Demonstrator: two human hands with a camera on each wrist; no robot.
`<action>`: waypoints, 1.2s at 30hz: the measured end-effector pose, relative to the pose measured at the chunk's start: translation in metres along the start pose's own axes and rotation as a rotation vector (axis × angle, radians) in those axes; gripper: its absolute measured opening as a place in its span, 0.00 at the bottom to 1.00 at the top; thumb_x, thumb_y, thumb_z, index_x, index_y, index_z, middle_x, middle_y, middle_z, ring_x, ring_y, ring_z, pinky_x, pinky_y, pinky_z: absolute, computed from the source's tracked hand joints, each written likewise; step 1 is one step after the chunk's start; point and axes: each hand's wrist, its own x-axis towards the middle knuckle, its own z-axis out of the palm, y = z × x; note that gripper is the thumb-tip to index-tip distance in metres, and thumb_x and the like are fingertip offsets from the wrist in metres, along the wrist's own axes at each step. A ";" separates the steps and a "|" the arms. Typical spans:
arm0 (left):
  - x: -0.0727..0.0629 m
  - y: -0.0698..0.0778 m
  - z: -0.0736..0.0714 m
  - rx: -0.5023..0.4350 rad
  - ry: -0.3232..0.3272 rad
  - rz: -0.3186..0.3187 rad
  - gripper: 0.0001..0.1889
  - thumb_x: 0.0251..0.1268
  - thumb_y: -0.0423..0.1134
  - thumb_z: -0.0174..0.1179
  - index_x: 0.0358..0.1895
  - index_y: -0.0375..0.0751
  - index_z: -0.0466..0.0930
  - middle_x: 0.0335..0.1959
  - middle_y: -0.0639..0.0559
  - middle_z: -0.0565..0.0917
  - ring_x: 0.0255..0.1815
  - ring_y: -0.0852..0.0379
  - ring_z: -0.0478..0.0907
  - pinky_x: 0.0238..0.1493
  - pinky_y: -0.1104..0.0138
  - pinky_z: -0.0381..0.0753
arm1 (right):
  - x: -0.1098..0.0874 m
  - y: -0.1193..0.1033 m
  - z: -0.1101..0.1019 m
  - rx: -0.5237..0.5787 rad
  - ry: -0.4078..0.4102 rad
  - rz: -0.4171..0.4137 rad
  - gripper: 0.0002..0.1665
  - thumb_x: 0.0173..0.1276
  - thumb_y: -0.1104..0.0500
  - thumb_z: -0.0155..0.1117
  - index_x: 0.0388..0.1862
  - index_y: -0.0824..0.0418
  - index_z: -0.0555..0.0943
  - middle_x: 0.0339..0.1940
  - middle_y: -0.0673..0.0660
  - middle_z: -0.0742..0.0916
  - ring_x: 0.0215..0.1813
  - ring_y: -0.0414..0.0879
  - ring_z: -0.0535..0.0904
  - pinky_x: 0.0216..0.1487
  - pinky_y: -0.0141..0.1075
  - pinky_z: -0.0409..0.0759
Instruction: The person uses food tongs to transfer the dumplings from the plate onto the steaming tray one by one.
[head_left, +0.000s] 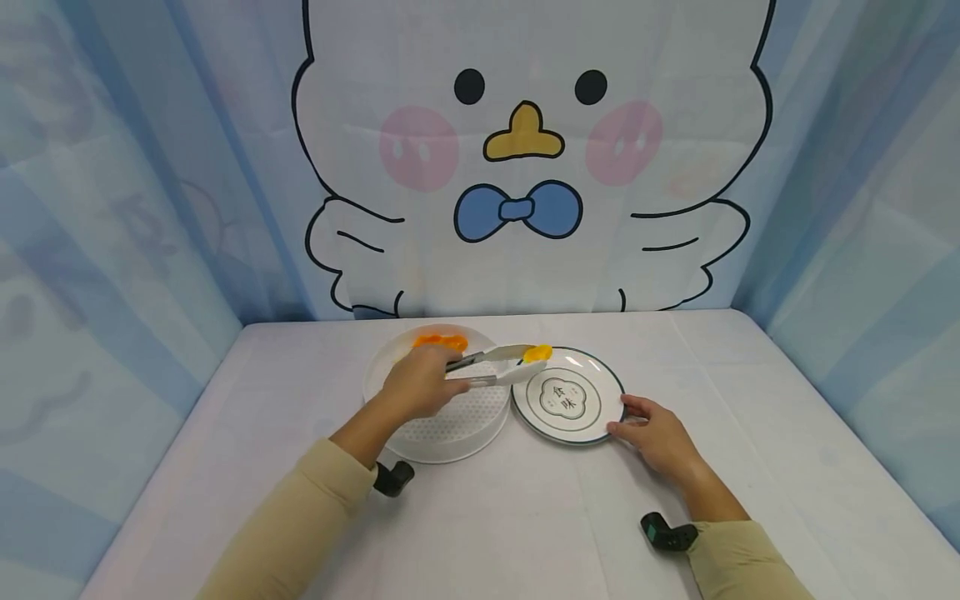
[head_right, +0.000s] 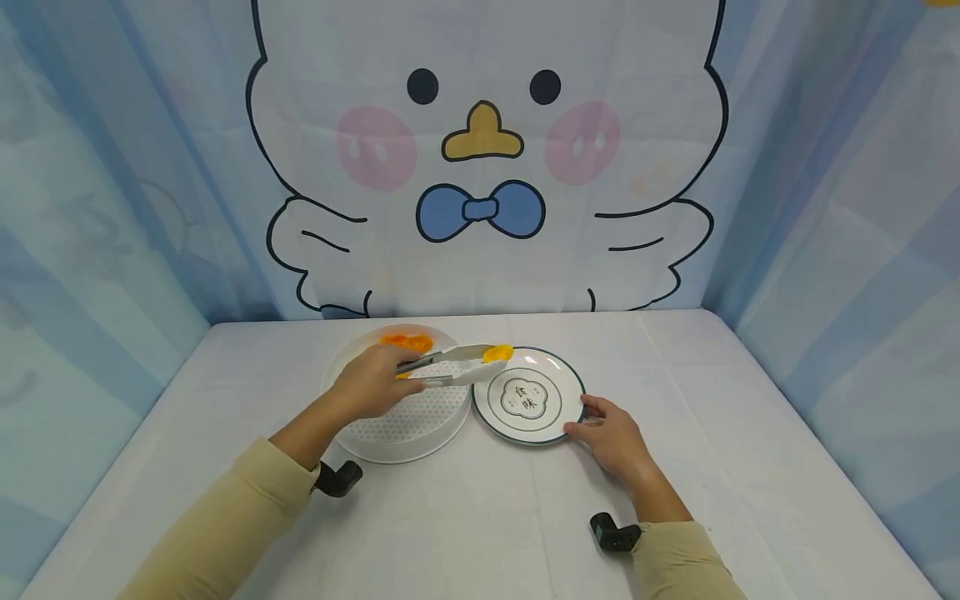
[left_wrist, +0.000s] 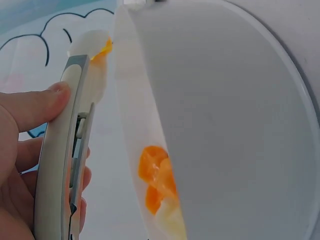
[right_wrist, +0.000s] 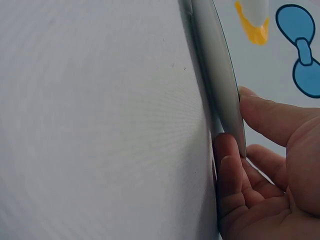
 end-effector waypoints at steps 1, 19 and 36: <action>-0.001 -0.002 -0.001 0.001 0.004 -0.001 0.28 0.63 0.50 0.70 0.64 0.42 0.80 0.57 0.49 0.82 0.49 0.51 0.76 0.52 0.55 0.77 | 0.000 0.000 0.000 -0.001 0.000 0.001 0.43 0.68 0.53 0.70 0.73 0.72 0.65 0.65 0.72 0.76 0.60 0.62 0.75 0.59 0.54 0.73; -0.019 -0.032 -0.021 -0.013 0.020 -0.094 0.30 0.65 0.49 0.69 0.66 0.39 0.77 0.62 0.43 0.79 0.57 0.44 0.75 0.60 0.47 0.74 | 0.001 0.002 0.001 -0.002 0.010 0.018 0.42 0.67 0.54 0.71 0.73 0.71 0.65 0.65 0.72 0.76 0.60 0.62 0.74 0.59 0.53 0.73; -0.025 -0.057 -0.026 0.012 0.013 -0.141 0.30 0.66 0.47 0.67 0.66 0.34 0.76 0.60 0.38 0.80 0.60 0.40 0.75 0.59 0.46 0.74 | 0.001 -0.001 0.000 -0.008 0.005 0.020 0.43 0.67 0.53 0.71 0.73 0.71 0.65 0.65 0.72 0.76 0.59 0.62 0.74 0.59 0.53 0.72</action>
